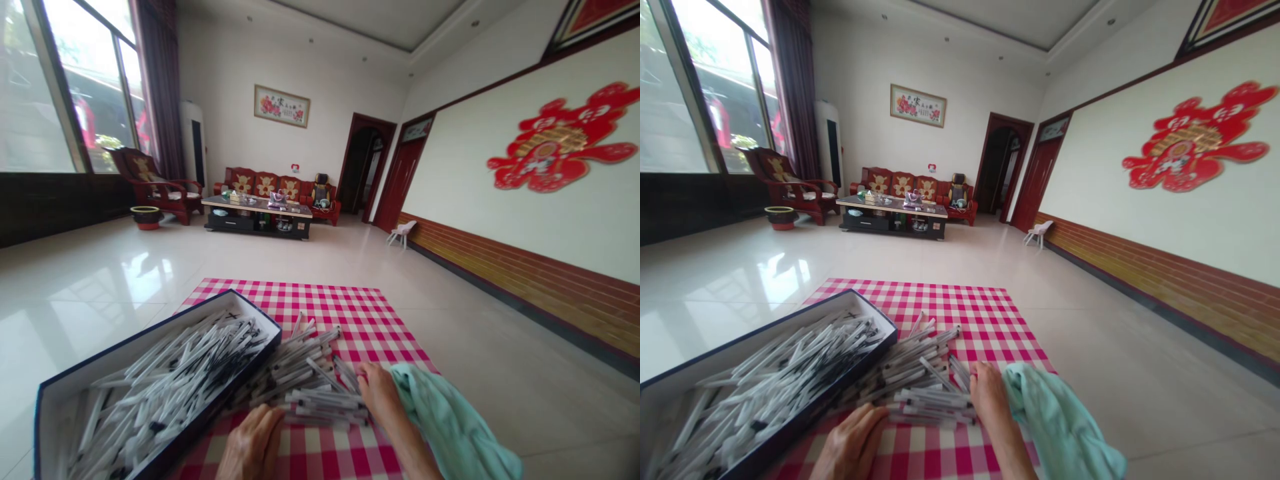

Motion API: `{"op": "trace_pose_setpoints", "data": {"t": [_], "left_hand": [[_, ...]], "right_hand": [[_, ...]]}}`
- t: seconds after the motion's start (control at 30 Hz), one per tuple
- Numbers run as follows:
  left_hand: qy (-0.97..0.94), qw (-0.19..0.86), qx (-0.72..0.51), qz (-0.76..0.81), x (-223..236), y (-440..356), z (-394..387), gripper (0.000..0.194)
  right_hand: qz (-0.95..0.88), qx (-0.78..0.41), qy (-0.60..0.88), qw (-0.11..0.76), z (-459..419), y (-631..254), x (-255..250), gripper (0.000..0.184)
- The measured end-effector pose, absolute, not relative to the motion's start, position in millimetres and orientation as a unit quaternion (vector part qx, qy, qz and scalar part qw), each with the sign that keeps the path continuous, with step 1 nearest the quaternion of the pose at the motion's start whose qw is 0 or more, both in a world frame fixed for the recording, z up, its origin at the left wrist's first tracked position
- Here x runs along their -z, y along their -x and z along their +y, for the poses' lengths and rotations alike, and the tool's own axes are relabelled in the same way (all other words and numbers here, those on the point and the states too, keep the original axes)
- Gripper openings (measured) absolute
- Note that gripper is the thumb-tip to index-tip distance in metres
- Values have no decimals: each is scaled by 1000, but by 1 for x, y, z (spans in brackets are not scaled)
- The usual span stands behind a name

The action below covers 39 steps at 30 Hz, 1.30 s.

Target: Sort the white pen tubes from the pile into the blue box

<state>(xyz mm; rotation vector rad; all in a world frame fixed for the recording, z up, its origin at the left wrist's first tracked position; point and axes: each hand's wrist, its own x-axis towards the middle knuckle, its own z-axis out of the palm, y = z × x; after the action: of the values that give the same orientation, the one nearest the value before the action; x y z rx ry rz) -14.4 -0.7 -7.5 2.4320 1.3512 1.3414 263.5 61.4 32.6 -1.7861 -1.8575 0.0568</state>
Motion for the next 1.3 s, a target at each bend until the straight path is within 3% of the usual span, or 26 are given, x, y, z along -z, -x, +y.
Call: {"op": "trace_pose_setpoints", "data": {"t": [0.23, 0.4, 0.53, 0.6, 0.67, 0.77, 0.9, 0.97, 1.1, 1.3], "left_hand": [[-788, 38, -423, 445, 1, 11, -2, 22], [-779, 61, -449, 434, 1, 11, -3, 21], [-742, 148, -491, 432, -1, 11, 0, 19], [-696, 234, -516, 442, -6, 11, 0, 21], [-636, 351, -520, 450, -12, 10, 0, 31], [-557, 497, -510, 427, -18, 9, 0, 44], [-459, 592, -525, 404, -19, 10, 3, 46], [-374, 638, -536, 407, -19, 10, 5, 45], [-273, 673, -552, 410, -19, 10, 8, 39], [-254, 680, -553, 410, -15, 7, 10, 39]], "right_hand": [[-700, -40, 674, 231, 70, -260, -33, 32], [-693, -52, 667, 267, 67, -260, -44, 29], [-702, -92, 631, 318, 46, -245, -58, 29], [-710, -146, 601, 335, 29, -229, -59, 27], [-674, -303, 562, 373, 12, -211, -56, 24], [-611, -471, 529, 353, -6, -189, -49, 23], [-509, -618, 479, 360, -14, -186, -50, 17], [-427, -693, 421, 399, -13, -191, -51, 23], [-319, -708, 337, 532, -6, -188, -42, 36], [-328, -679, 315, 577, 5, -153, -10, 34]]}}
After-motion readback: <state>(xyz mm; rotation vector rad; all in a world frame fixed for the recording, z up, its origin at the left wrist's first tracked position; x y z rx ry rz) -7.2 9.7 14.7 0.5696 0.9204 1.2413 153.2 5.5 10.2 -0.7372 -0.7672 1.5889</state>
